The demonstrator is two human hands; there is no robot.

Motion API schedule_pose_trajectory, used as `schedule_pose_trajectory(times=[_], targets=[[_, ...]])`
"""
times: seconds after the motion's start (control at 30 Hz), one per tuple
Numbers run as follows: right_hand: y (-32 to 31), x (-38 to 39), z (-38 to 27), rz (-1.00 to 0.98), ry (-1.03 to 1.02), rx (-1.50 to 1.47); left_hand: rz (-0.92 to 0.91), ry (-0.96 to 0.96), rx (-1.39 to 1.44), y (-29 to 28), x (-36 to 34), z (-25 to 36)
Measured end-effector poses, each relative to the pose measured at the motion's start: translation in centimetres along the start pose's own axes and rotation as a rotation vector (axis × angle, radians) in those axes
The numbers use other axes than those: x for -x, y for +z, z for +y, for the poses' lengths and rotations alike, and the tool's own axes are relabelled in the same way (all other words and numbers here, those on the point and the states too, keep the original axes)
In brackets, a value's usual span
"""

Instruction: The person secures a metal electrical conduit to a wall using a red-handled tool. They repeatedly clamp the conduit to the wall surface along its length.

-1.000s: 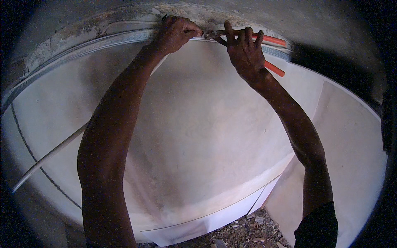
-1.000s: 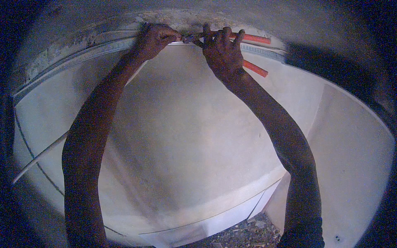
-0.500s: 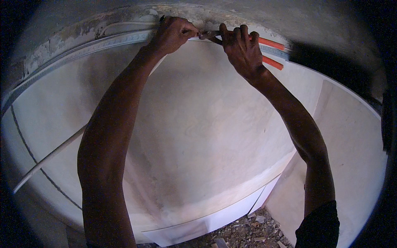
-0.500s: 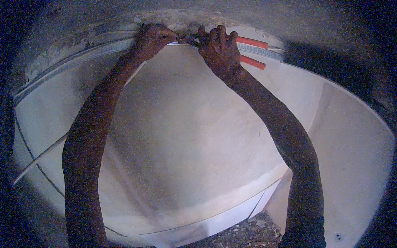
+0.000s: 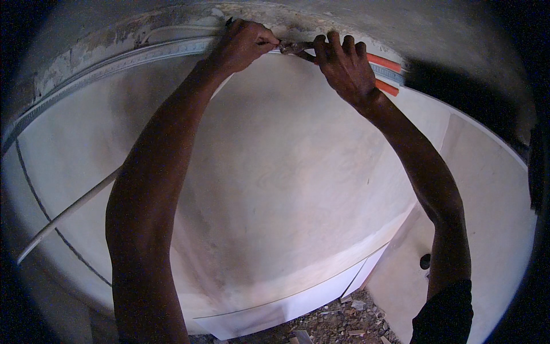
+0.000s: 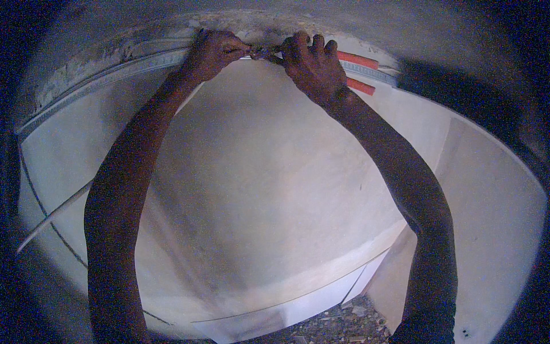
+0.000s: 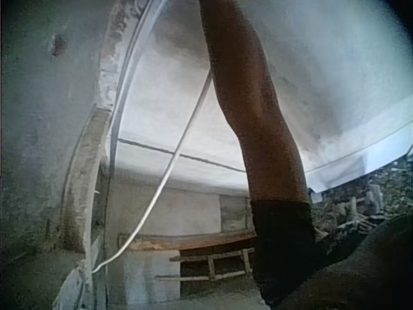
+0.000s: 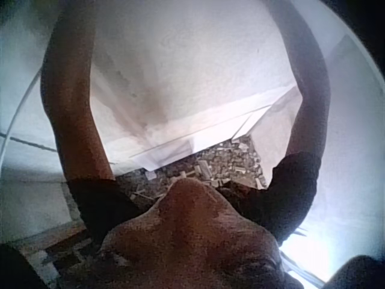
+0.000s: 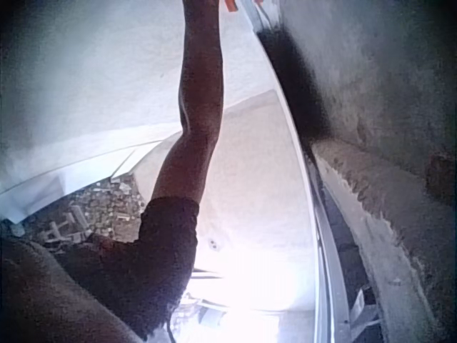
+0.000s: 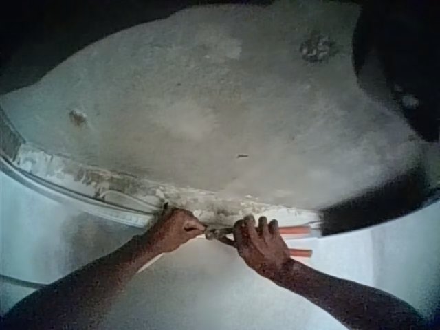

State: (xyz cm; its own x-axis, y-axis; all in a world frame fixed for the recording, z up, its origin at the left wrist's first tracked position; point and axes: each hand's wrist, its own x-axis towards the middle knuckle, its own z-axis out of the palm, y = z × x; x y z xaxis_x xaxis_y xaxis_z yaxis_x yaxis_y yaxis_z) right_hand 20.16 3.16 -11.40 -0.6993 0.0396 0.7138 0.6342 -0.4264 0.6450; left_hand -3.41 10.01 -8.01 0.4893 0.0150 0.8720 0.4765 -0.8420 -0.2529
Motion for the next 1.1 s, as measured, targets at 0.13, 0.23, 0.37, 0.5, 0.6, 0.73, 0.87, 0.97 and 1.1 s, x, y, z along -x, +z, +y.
schedule_pose_trajectory(times=[0.13, 0.23, 0.37, 0.5, 0.6, 0.73, 0.87, 0.97, 1.1], targets=[[-0.1, -0.2, 0.6, -0.171, 0.005, -0.169, 0.022, 0.039, -0.055, 0.0, -0.1, -0.3], [0.1, -1.2, 1.1, -0.42, 0.073, -0.423, 0.048, 0.112, -0.066, 0.3, -0.2, -0.6], [0.5, -1.9, 1.9, -0.388, -0.037, -0.648, 0.037, 0.122, -0.087, -0.1, -0.2, -0.1], [-2.1, -3.6, 3.9, -1.172, 0.492, -1.35, 0.062, 0.134, -0.057, 0.3, -0.6, 0.6], [-2.2, -3.3, 4.4, -1.243, 0.551, -1.647, 0.076, 0.139, -0.055, 0.4, -0.5, 0.4], [-1.3, -2.9, 4.1, -1.127, 0.454, -1.639, 0.083, 0.163, -0.087, 0.2, -0.4, 0.4], [-1.8, -3.5, 3.7, -1.166, 0.432, -1.555, 0.122, 0.193, -0.094, 0.9, -0.5, 0.2], [-2.6, -2.8, 3.4, -1.19, 0.48, -1.776, 0.101, 0.138, -0.089, 0.8, -0.3, 0.4], [-2.9, -2.1, 3.3, -1.21, 0.482, -1.575, 0.12, 0.212, -0.125, 1.0, -0.3, -0.2]])
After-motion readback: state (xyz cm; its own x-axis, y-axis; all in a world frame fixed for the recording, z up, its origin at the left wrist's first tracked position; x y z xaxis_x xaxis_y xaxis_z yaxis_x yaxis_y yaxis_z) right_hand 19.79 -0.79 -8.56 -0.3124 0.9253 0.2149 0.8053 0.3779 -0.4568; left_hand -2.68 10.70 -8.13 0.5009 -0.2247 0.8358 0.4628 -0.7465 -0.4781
